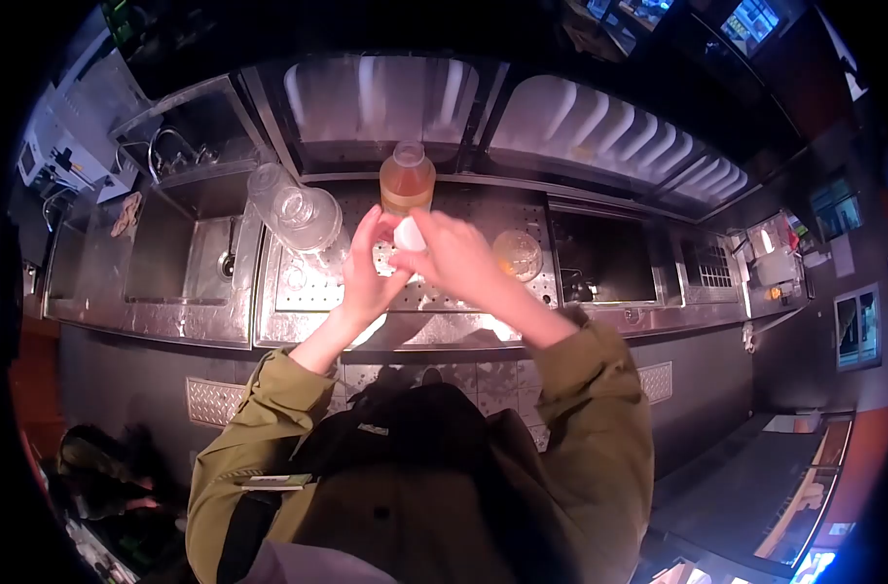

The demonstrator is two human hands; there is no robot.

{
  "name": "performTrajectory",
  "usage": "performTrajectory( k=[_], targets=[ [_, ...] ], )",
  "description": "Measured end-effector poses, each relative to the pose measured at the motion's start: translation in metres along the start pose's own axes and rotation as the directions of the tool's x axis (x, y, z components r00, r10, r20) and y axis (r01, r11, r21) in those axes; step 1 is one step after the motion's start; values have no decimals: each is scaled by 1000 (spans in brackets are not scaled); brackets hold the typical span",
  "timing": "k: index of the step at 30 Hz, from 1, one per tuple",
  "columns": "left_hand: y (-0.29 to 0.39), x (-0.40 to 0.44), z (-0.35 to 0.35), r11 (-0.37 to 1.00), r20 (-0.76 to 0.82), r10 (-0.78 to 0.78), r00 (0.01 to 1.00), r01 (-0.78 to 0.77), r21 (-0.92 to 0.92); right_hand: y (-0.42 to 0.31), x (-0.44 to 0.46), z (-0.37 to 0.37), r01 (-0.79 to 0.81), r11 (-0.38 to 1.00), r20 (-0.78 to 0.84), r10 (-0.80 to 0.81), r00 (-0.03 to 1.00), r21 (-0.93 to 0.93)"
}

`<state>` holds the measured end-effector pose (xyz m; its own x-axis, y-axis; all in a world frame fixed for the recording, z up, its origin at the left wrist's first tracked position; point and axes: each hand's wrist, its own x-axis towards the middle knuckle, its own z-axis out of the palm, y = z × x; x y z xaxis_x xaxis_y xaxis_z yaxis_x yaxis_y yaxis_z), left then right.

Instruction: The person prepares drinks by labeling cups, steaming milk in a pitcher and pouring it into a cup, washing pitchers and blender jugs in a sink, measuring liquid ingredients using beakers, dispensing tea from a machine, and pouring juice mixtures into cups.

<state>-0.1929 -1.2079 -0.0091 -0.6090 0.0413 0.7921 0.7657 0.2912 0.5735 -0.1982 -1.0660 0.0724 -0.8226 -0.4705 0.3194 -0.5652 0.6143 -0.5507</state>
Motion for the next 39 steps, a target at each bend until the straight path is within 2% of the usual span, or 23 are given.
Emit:
performTrajectory(
  k=[3, 4, 6, 7, 9, 10, 12, 15, 18, 19, 20, 21, 22, 23, 24, 25, 26, 27, 28, 30, 35, 38, 39],
  targets=[
    [-4, 21, 5, 998, -38, 50, 998, -48, 47, 19, 37, -21, 55, 998, 81, -53, 995, -16],
    [-5, 24, 7, 991, -74, -82, 994, 89, 102, 28, 49, -24, 112, 965, 13, -112, 994, -237],
    [-20, 24, 15, 920, -121, -345, 931, 361, 154, 52, 82, -21, 153, 953, 132, -122, 984, -260],
    [-31, 28, 25, 901, -173, -377, 910, 403, 160, 57, 95, -20, 214, 947, 129, -188, 974, -241],
    [-58, 38, 38, 916, -200, -338, 920, 370, 152, 63, 121, -19, 236, 952, 369, -153, 917, -194],
    [-64, 44, 39, 795, -42, -607, 794, 606, -27, 66, 131, -16, 269, 930, 450, -134, 883, -251],
    [-80, 43, 46, 857, -78, -505, 860, 510, 78, 64, 141, -15, 247, 927, 478, -88, 874, -281],
    [-88, 36, 53, 889, -140, -400, 906, 421, 179, 32, 156, -24, 232, 801, 685, 276, 674, -551],
    [-94, 36, 57, 917, -119, -291, 949, 312, 250, 32, 154, -10, 90, 774, 496, 307, 812, -626],
    [-93, 41, 53, 920, -77, -280, 957, 290, 263, 31, 153, -12, 104, 776, 491, 284, 823, -623],
    [-87, 47, 49, 902, -20, -427, 904, 428, 55, 30, 154, -14, 120, 777, 485, 257, 836, -618],
    [-87, 43, 51, 917, -122, -381, 916, 392, 76, 30, 155, -15, 130, 780, 476, 233, 848, -612],
    [-91, 42, 47, 941, -83, -274, 958, 285, 184, 41, 159, -15, 302, 855, 663, 63, 746, -421],
    [-100, 36, 48, 910, -82, -348, 934, 357, 211, 53, 161, -18, 432, 879, 785, -118, 608, -202],
    [-91, 44, 33, 837, 178, -485, 856, 396, 378, 58, 159, -14, 433, 888, 788, -154, 596, -154],
    [-95, 35, 29, 875, 130, -448, 884, 405, 266, 58, 156, -2, 405, 896, 741, -144, 656, -184],
    [-79, 46, 27, 883, 214, -426, 879, 352, 311, 63, 151, 5, 367, 899, 678, -116, 726, -239],
    [-103, 36, 42, 871, 99, -227, 969, 156, 466, 68, 151, 19, 319, 897, 595, -81, 799, -306],
    [-131, 25, 54, 401, 225, -226, 948, -120, 908, 79, 153, 32, 259, 891, 515, -33, 857, -374],
    [-171, 8, 65, 737, -102, -206, 973, 223, 638, 91, 162, 56, 173, 865, 384, 25, 923, -471],
    [-198, 24, 64, 405, 19, -146, 989, 42, 913, 113, 189, 91, 104, 795, 234, 49, 971, -597],
    [-158, 35, 59, 764, -130, -244, 961, 274, 585, 126, 201, 98, 105, 741, 168, 11, 986, -663],
    [-154, 35, 58, 752, -112, -202, 973, 228, 618, 133, 205, 104, 108, 718, 144, -12, 990, -688]
  ],
)
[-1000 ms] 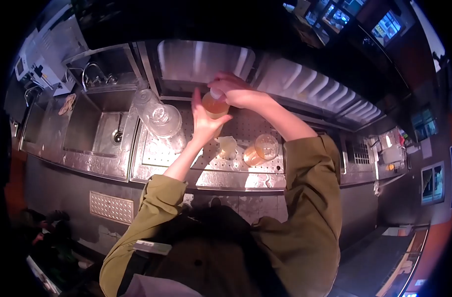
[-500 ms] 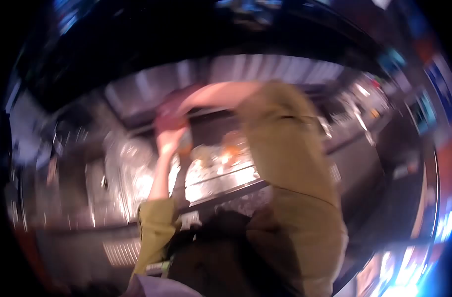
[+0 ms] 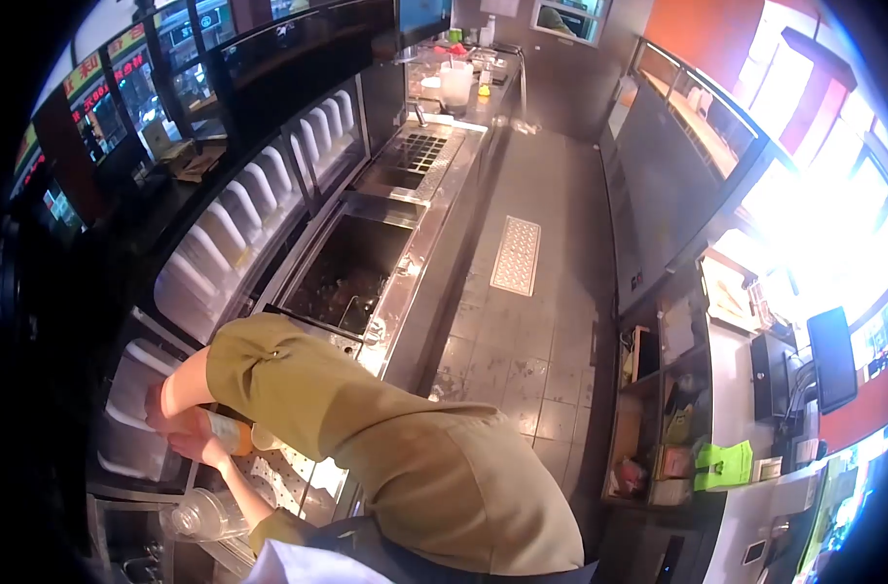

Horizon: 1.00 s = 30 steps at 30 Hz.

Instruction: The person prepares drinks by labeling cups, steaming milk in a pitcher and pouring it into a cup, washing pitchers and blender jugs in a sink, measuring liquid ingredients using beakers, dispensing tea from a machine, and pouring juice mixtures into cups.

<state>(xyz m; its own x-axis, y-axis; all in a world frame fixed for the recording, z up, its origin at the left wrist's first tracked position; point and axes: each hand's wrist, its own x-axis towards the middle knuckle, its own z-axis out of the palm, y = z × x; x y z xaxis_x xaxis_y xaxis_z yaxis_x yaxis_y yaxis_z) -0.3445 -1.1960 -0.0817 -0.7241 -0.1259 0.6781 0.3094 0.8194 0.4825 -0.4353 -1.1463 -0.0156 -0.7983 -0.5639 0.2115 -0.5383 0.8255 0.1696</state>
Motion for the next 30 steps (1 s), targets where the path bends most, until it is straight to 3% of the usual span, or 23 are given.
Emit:
performTrajectory(
  k=[2, 3, 4, 7, 10, 12, 14, 15, 16, 17, 18, 19, 20, 22, 23, 24, 26, 27, 29, 30],
  targets=[
    [3, 2, -3, 993, -22, 93, 995, -92, 68, -5, 8, 20, -22, 994, -89, 12, 996, -105],
    [-4, 3, 2, 956, -47, 200, 979, -184, 228, -8, 9, 26, -57, 987, -130, 38, 991, -151],
    [-12, 0, 3, 948, -47, 217, 975, -199, 249, -17, 13, 30, -112, 979, -169, 83, 982, -172],
    [5, -6, -17, 983, -10, 121, 993, -118, 143, -31, 10, -7, -562, 827, -41, 563, 826, 23],
    [22, -9, -28, 992, -2, 74, 997, -73, 107, -13, 37, 13, -433, 884, 196, 400, 895, 176],
    [36, -11, -30, 997, 5, 30, 1000, -31, 73, -6, 18, 8, -204, 925, -120, 254, 960, 321],
    [46, -14, -27, 1000, 10, -27, 1000, 27, 16, 2, -38, -20, -60, 901, -218, 168, 961, 429],
    [43, -15, -22, 994, 1, -69, 998, 69, -81, 6, -67, -45, -51, 876, -160, 144, 977, 479],
    [23, -17, -9, 942, -51, -93, 994, 71, -328, 16, -117, -92, -48, 851, -103, 118, 988, 522],
    [30, -23, -17, 944, -8, -316, 949, 313, -107, 36, -186, -144, -100, 866, -86, 162, 983, 491],
    [104, -30, -54, 952, -92, -143, 985, 112, -285, 57, -242, -161, -80, 824, -75, 146, 986, 561],
    [168, -49, -69, 928, -285, -184, 941, 71, -366, 84, -306, -178, -77, 815, -62, 137, 989, 574],
    [200, -69, -64, 871, -463, -185, 867, -73, -486, 111, -370, -194, -72, 802, -45, 122, 991, 593],
    [276, -110, -46, 870, -544, -111, 832, -183, -457, 178, -485, -205, -151, 761, 57, 149, 987, 631],
    [330, -127, -16, 769, -515, -47, 856, -298, -566, 216, -533, -205, -239, 760, 135, 198, 971, 605],
    [392, -143, 19, 656, -324, -13, 946, -237, -717, 249, -577, -205, -328, 749, 216, 248, 945, 576],
    [515, -178, 88, 452, 103, 56, 993, 67, -890, 319, -651, -215, -561, 661, 420, 382, 823, 498],
    [573, -191, 119, 446, 178, 145, 973, 96, -890, 353, -684, -223, -641, 643, 452, 464, 762, 419],
    [662, -211, 182, 348, 79, 380, 922, -63, -936, 432, -761, -206, -727, 418, 348, 676, 649, 544],
    [705, -219, 207, 243, 83, 437, 896, -29, -970, 468, -806, -188, -742, 366, 165, 829, 534, 561]
  ],
)
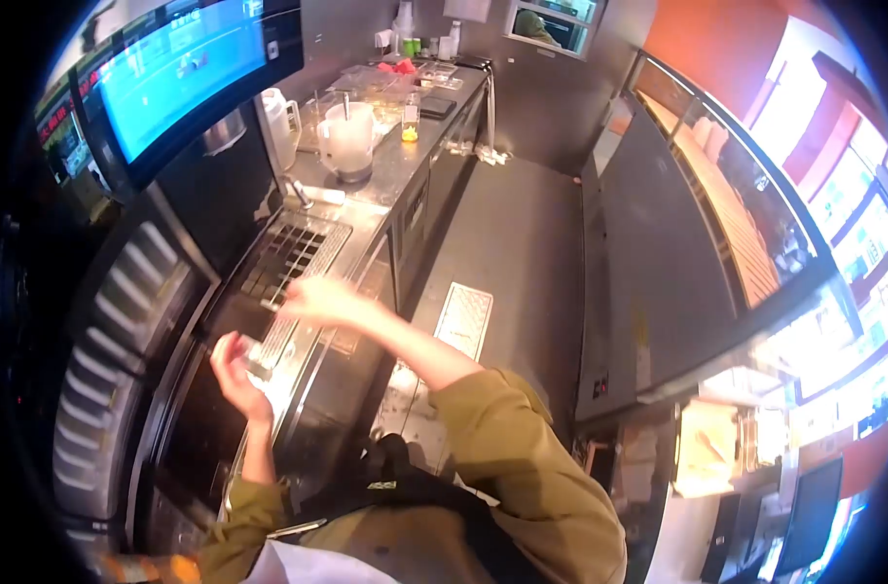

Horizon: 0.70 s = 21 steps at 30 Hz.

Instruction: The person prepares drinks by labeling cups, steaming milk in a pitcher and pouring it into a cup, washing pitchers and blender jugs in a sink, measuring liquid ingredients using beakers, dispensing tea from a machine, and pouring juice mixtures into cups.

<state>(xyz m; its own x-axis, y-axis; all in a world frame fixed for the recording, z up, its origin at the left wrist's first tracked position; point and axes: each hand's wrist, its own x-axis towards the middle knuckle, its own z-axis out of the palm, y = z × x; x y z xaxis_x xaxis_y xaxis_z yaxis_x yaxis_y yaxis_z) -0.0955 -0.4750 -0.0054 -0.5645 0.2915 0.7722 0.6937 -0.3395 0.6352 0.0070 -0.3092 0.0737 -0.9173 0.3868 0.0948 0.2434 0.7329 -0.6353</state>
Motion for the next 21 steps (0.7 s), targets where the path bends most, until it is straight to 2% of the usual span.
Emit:
performTrajectory(
  k=[1, 2, 3, 4, 5, 6, 7, 8, 9, 12, 14, 15, 17, 19, 20, 21],
  targets=[
    [-20, 8, 49, 996, 13, -65, 998, 66, -58, 76, 16, -6, -116, 988, -172, 132, 976, 98],
    [-41, 19, 94, 995, 90, -21, 996, 29, -95, 133, 16, -26, -236, 958, -266, 273, 924, 163],
    [-60, 29, 142, 995, 171, -50, 984, 64, -77, 209, 14, -30, -350, 894, -367, 436, 822, 281],
    [-78, 40, 195, 984, 220, -60, 974, 94, -148, 284, 0, -23, -435, 849, -487, 528, 696, 300],
    [-92, 54, 250, 939, 309, -208, 928, 278, -204, 392, -33, 5, -573, 781, -526, 605, 598, 249],
    [-135, 61, 313, 939, 311, -170, 935, 250, -237, 467, -70, 19, -729, 653, -491, 713, 500, 205],
    [-146, 82, 364, 951, 356, -194, 914, 265, -162, 506, -122, 40, -855, 500, -398, 818, 415, 135],
    [-165, 98, 413, 874, 423, -313, 850, 433, -223, 533, -176, 60, -930, 365, -282, 898, 338, 47],
    [-193, 113, 462, 810, 396, -427, 813, 538, -232, 549, -228, 79, -964, 265, -157, 951, 266, -28],
    [-322, 147, 592, 848, 294, -464, 836, 515, -127, 529, -315, 74, -993, 88, 109, 991, 80, -76],
    [-350, 183, 639, 893, 134, -450, 883, 449, 39, 528, -344, 66, -996, 20, 221, 975, 1, -84],
    [-364, 200, 663, 901, 48, -425, 904, 417, 123, 537, -347, 59, -996, 3, 253, 967, -20, -90],
    [-413, 223, 713, 902, 29, -417, 908, 410, 132, 564, -345, 43, -994, 3, 291, 956, -28, -105],
    [-458, 231, 746, 907, -72, -227, 971, 238, 348, 607, -329, 17, -989, 58, 294, 956, 17, -133],
    [-445, 252, 751, 869, 15, -474, 880, 465, 170, 631, -317, -1, -983, 102, 290, 956, 53, -154],
    [-450, 250, 751, 846, 21, -515, 857, 504, 172, 656, -302, -24, -971, 151, 271, 958, 97, -186]
  ],
)
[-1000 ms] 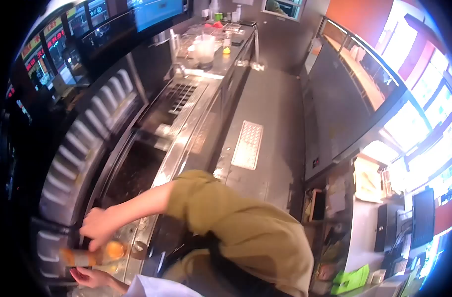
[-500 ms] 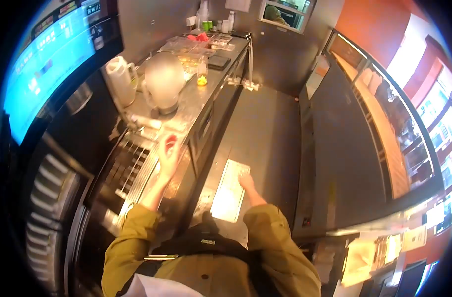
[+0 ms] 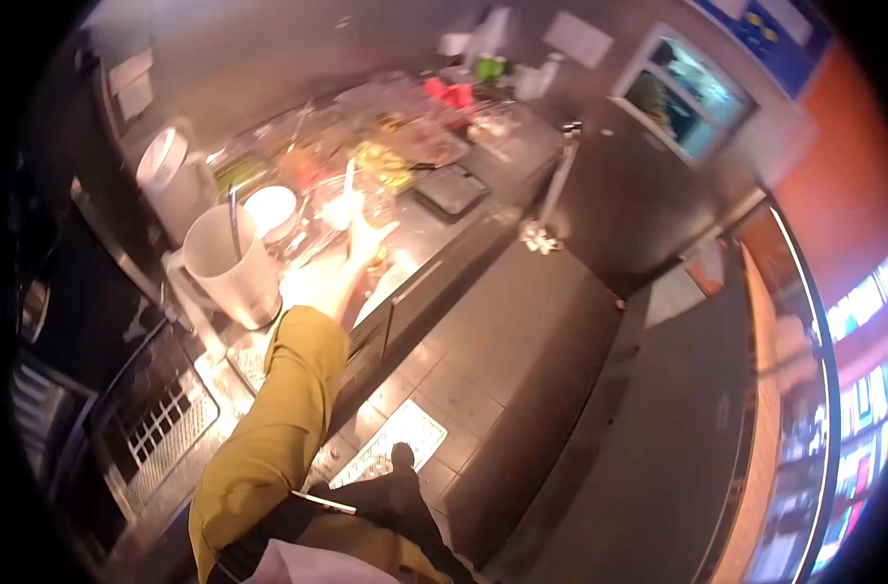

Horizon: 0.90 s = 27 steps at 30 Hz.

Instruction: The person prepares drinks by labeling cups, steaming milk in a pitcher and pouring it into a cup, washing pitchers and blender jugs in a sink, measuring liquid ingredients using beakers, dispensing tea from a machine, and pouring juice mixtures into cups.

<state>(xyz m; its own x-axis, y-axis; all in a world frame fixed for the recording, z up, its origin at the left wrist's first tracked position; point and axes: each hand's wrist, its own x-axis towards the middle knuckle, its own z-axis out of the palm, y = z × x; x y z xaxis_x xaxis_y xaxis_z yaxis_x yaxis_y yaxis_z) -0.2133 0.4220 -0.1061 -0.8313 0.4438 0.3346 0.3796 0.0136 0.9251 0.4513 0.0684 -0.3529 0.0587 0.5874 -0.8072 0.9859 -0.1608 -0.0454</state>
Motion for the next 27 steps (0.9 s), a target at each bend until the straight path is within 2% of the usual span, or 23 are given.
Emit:
performTrajectory(
  k=[3, 5, 6, 7, 8, 9, 11, 13, 15, 16, 17, 19, 20, 21, 22, 23, 25, 27],
  targets=[
    [6, -37, -27, 1000, 4, -2, 1000, 2, 1, -39, 85, -123, 221, 962, -179, -249, 952, -163],
    [26, -89, -61, 999, 18, -11, 1000, 12, -29, -107, 126, -205, 439, 860, -276, -502, 820, -259],
    [38, -117, -84, 999, 13, -12, 1000, 13, -41, -163, 135, -236, 622, 751, -313, -660, 684, -224],
    [53, -145, -106, 997, 16, -6, 1000, 7, -75, -219, 140, -251, 717, 649, -267, -760, 592, -254],
    [71, -177, -132, 994, 9, -19, 1000, 20, -107, -249, 204, -236, 830, 557, -175, -813, 555, 42],
    [89, -211, -163, 989, -15, -47, 999, 44, -138, -311, 153, -240, 768, 619, 33, -781, 623, 164],
    [125, -287, -229, 984, -147, -132, 980, 111, -138, -387, 124, -194, 873, 474, 269, -861, 432, 115],
    [153, -368, -299, 981, -398, -178, 900, 194, 0, -442, 43, -133, 954, 272, 532, -830, 168, 123],
    [165, -442, -369, 929, -630, -126, 766, 314, 196, -476, -76, -59, 966, -90, 644, -730, -229, 242],
    [177, -477, -398, 918, -742, -148, 654, 370, 143, -481, -147, -27, 939, -204, 692, -635, -343, 277],
    [184, -513, -434, 905, -830, -176, 529, 419, 75, -485, -196, 28, 906, -240, 735, -530, -423, 348],
    [192, -577, -476, 948, -965, -94, 246, 320, -11, -466, -287, 122, 881, -252, 784, -404, -471, 400],
    [189, -615, -499, 892, -981, 47, 189, 434, 126, -454, -339, 174, 810, -323, 717, -380, -585, 490],
    [201, -643, -516, 879, -989, 65, 133, 462, 120, -438, -376, 213, 742, -388, 658, -349, -668, 547],
    [209, -667, -530, 901, -997, 69, 41, 426, 80, -425, -410, 255, 728, -377, 659, -317, -682, 573],
    [217, -689, -546, 920, -997, 67, -47, 389, 44, -414, -445, 295, 715, -361, 658, -288, -696, 599],
    [238, -722, -579, 920, -984, 91, -155, 392, 23, -402, -517, 345, 779, -331, 743, -257, -617, 532],
    [243, -752, -613, 924, -967, 117, -226, 382, 23, -409, -573, 397, 825, -228, 789, -248, -562, 517]
  ],
)
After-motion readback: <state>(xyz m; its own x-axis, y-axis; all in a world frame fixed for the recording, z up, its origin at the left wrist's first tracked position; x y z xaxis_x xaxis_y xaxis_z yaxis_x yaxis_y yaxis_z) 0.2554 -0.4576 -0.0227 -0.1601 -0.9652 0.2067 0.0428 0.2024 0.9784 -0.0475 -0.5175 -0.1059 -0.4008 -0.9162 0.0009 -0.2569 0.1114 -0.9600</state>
